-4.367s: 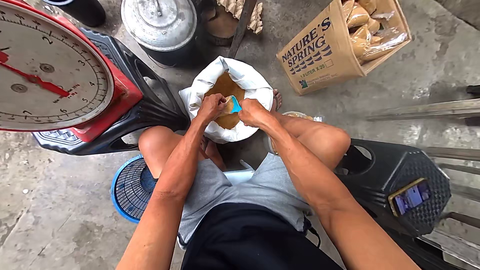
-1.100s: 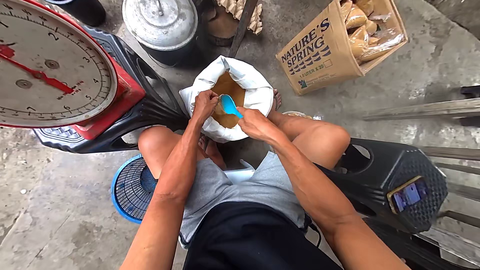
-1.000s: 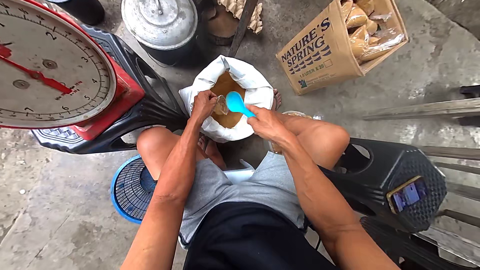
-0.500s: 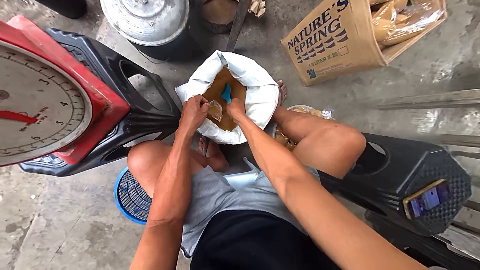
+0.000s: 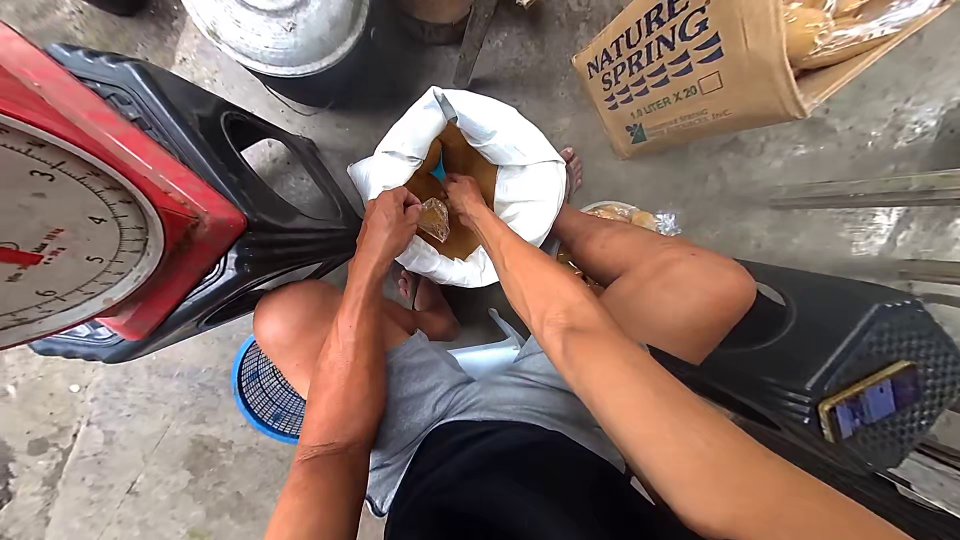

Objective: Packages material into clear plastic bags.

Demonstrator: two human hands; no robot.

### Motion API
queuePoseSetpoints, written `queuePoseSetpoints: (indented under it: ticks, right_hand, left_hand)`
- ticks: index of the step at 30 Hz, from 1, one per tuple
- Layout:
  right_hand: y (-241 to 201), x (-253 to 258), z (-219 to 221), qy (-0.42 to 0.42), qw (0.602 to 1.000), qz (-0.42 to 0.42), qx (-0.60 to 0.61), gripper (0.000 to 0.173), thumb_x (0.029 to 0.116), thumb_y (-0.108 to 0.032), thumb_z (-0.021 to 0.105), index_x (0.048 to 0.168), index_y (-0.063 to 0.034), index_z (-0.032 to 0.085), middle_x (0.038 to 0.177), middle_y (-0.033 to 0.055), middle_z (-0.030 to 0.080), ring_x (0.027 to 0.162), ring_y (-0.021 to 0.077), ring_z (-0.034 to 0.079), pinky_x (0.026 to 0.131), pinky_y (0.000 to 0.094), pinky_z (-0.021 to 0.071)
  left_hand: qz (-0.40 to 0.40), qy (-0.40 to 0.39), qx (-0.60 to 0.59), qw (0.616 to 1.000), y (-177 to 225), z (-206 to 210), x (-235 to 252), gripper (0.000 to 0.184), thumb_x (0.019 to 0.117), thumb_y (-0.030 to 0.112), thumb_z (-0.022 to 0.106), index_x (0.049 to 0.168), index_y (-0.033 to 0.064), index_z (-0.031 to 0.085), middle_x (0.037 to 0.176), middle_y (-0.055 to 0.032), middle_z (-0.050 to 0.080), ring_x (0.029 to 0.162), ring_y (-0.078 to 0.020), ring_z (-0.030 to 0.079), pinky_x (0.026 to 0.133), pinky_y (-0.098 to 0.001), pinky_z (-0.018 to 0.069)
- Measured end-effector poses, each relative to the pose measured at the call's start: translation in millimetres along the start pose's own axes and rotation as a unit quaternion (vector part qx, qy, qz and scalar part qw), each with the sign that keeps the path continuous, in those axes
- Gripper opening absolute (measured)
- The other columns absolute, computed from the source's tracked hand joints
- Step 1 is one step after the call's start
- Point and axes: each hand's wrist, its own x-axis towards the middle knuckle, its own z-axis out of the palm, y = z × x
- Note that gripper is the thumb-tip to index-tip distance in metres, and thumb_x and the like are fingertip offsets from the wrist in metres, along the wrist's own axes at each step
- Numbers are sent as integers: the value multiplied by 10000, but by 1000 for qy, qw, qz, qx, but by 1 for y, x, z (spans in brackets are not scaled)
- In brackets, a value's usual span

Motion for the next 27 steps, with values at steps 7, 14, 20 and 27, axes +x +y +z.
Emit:
queuePoseSetpoints:
  ticks: [7,14,20,27]
  right_hand:
    - [-11,-76,-23,-5,999,-28,23,357,1121,-233,410,1340,-29,603,860,41,642,546,68,483,493,233,420]
    - [-6,-160,-64,4,996,-77,40,363,1116,-217,444,1401,-29,567,840,35,616,513,59,446,458,218,393]
    - [-4,-230,-93,1,997,-78,28,332,1112,-222,473,1378,-76,607,833,28,622,476,54,410,424,198,351]
    - [9,-246,-94,-37,998,-41,28,321,1106,-207,496,1368,-68,619,788,30,625,461,48,408,423,187,351]
  left_hand:
    - [32,20,-33,999,14,-1,-41,207,1056,156,553,1114,3,678,945,-210,680,822,-358,666,773,-564,545]
    - [50,31,-31,998,-14,10,-1,230,1029,206,582,1107,46,727,960,-153,716,871,-288,693,847,-530,553]
    - [84,33,-67,994,-16,15,2,232,1031,218,599,1107,44,734,951,-143,724,843,-259,701,835,-501,567]
    - [96,15,-107,990,-11,23,7,217,1024,214,614,1086,42,731,892,-111,717,729,-210,675,744,-443,574]
